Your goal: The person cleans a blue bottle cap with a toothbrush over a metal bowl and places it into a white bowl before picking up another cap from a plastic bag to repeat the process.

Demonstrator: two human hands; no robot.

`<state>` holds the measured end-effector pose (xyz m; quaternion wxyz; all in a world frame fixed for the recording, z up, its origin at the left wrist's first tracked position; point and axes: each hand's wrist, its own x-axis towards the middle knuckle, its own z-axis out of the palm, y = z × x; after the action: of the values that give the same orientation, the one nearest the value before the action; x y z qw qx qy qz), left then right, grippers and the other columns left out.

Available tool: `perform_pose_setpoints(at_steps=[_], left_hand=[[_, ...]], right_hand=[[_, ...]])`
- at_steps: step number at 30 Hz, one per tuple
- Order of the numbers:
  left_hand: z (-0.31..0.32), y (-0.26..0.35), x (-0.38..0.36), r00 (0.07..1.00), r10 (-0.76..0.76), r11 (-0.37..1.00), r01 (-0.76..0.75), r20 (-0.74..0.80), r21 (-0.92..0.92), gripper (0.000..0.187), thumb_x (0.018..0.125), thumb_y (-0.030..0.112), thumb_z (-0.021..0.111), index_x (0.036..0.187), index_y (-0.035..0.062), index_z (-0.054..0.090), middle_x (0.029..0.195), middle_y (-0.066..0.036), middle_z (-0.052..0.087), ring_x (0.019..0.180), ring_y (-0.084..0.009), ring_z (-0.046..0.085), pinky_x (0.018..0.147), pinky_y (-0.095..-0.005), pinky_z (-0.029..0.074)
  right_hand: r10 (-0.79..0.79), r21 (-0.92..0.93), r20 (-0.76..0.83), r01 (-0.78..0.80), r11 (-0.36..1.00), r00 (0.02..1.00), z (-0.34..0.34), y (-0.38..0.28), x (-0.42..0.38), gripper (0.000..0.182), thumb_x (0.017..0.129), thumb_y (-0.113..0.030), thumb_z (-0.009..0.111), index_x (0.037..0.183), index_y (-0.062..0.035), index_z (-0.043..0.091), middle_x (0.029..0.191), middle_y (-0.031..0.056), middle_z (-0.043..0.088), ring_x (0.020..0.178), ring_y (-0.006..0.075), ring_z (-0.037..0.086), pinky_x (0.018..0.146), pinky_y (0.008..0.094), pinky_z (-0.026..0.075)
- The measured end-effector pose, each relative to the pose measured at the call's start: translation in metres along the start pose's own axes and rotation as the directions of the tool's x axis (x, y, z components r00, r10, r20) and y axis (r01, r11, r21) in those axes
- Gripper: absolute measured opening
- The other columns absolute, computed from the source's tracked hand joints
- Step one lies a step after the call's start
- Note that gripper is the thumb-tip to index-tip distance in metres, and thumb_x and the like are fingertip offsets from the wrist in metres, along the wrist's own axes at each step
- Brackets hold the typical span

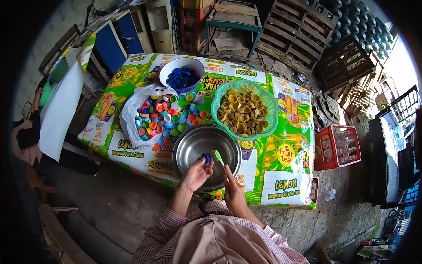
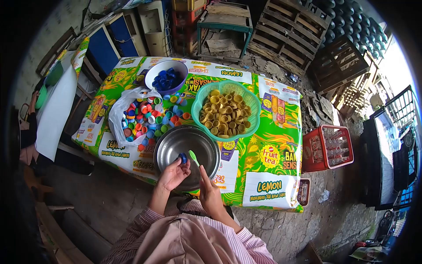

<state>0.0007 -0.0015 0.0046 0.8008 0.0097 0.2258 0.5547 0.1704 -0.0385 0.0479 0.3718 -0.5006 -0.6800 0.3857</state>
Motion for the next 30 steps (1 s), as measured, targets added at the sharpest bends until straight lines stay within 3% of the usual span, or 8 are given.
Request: perform_pose_setpoints(at_steps=[3,7,10,12,21,23,25,30], left_hand=[[0.000,0.001,0.001,0.999,0.028,0.999,-0.029,0.046,0.026,0.020,0.089,0.016,0.054,0.108,0.0114,0.056,0.099,-0.002,0.060,0.098,-0.0120,0.055,0.076,-0.0272,0.043],[0.000,0.002,0.000,0.998,-0.024,0.999,0.026,-0.063,0.025,0.026,0.088,0.016,0.055,0.114,0.0147,0.054,0.103,0.000,0.058,0.099,-0.0108,0.053,0.075,-0.0260,0.040],[-0.009,0.004,0.002,0.980,-0.065,0.998,0.068,0.186,-0.010,0.024,0.088,0.017,0.055,0.112,0.0161,0.055,0.101,0.001,0.059,0.096,-0.0104,0.053,0.073,-0.0252,0.038],[-0.001,0.007,-0.002,0.998,-0.028,1.000,0.029,0.064,-0.010,0.019,0.088,0.016,0.056,0.107,0.0165,0.057,0.099,0.002,0.059,0.093,-0.0110,0.053,0.071,-0.0249,0.038],[-0.004,0.014,0.000,0.999,-0.012,0.997,0.010,0.033,0.073,0.016,0.085,0.017,0.059,0.102,0.0173,0.058,0.099,0.003,0.059,0.095,-0.0129,0.054,0.070,-0.0271,0.038],[-0.003,0.013,-0.001,0.999,-0.038,0.998,0.036,0.031,0.055,0.016,0.086,0.017,0.058,0.101,0.0180,0.058,0.098,0.003,0.059,0.096,-0.0127,0.053,0.069,-0.0269,0.038],[-0.001,0.014,0.000,0.997,-0.061,0.997,0.059,0.043,0.044,0.015,0.086,0.016,0.058,0.101,0.0187,0.058,0.098,0.004,0.060,0.097,-0.0125,0.052,0.069,-0.0267,0.037],[0.002,0.010,0.000,0.993,-0.009,1.000,0.011,0.115,-0.016,0.029,0.089,0.013,0.051,0.117,0.0205,0.052,0.107,0.002,0.055,0.098,-0.0137,0.050,0.073,-0.0289,0.036]], right_hand=[[-0.079,-0.084,0.045,0.083,0.993,0.996,0.002,-0.005,0.000,0.052,0.087,-0.001,0.048,0.136,-0.0108,0.033,0.068,0.0228,0.056,0.056,0.0344,0.056,0.053,0.0344,0.043],[-0.038,-0.044,0.000,0.038,0.998,0.999,0.002,-0.009,0.002,0.054,0.087,-0.001,0.048,0.137,-0.0107,0.032,0.067,0.0233,0.055,0.056,0.0359,0.056,0.053,0.0349,0.043],[0.012,-0.054,0.052,-0.009,0.998,0.999,0.007,-0.006,0.000,0.053,0.087,-0.001,0.047,0.137,-0.0103,0.032,0.067,0.0237,0.055,0.056,0.0362,0.056,0.052,0.0349,0.042],[0.024,-0.041,0.025,-0.022,0.999,0.999,0.005,-0.007,0.000,0.053,0.087,-0.001,0.047,0.137,-0.0102,0.032,0.068,0.0238,0.055,0.056,0.0361,0.056,0.052,0.0346,0.041],[0.035,-0.035,0.003,-0.035,0.999,0.999,0.007,-0.011,-0.001,0.053,0.087,-0.001,0.047,0.137,-0.0106,0.032,0.078,0.0244,0.057,0.062,0.0388,0.057,0.057,0.0404,0.044],[-0.070,-0.082,0.049,0.074,0.994,0.996,0.007,-0.014,-0.001,0.054,0.087,-0.001,0.047,0.137,-0.0109,0.032,0.077,0.0240,0.057,0.062,0.0387,0.056,0.057,0.0404,0.044],[0.068,-0.037,0.055,-0.066,0.997,0.996,0.010,-0.011,-0.001,0.054,0.086,0.000,0.048,0.137,-0.0107,0.031,0.076,0.0237,0.057,0.062,0.0383,0.057,0.057,0.0406,0.044],[0.008,-0.045,0.026,-0.006,0.999,1.000,0.009,-0.009,-0.003,0.054,0.087,-0.001,0.047,0.137,-0.0107,0.031,0.074,0.0236,0.056,0.062,0.0383,0.057,0.056,0.0411,0.044]])
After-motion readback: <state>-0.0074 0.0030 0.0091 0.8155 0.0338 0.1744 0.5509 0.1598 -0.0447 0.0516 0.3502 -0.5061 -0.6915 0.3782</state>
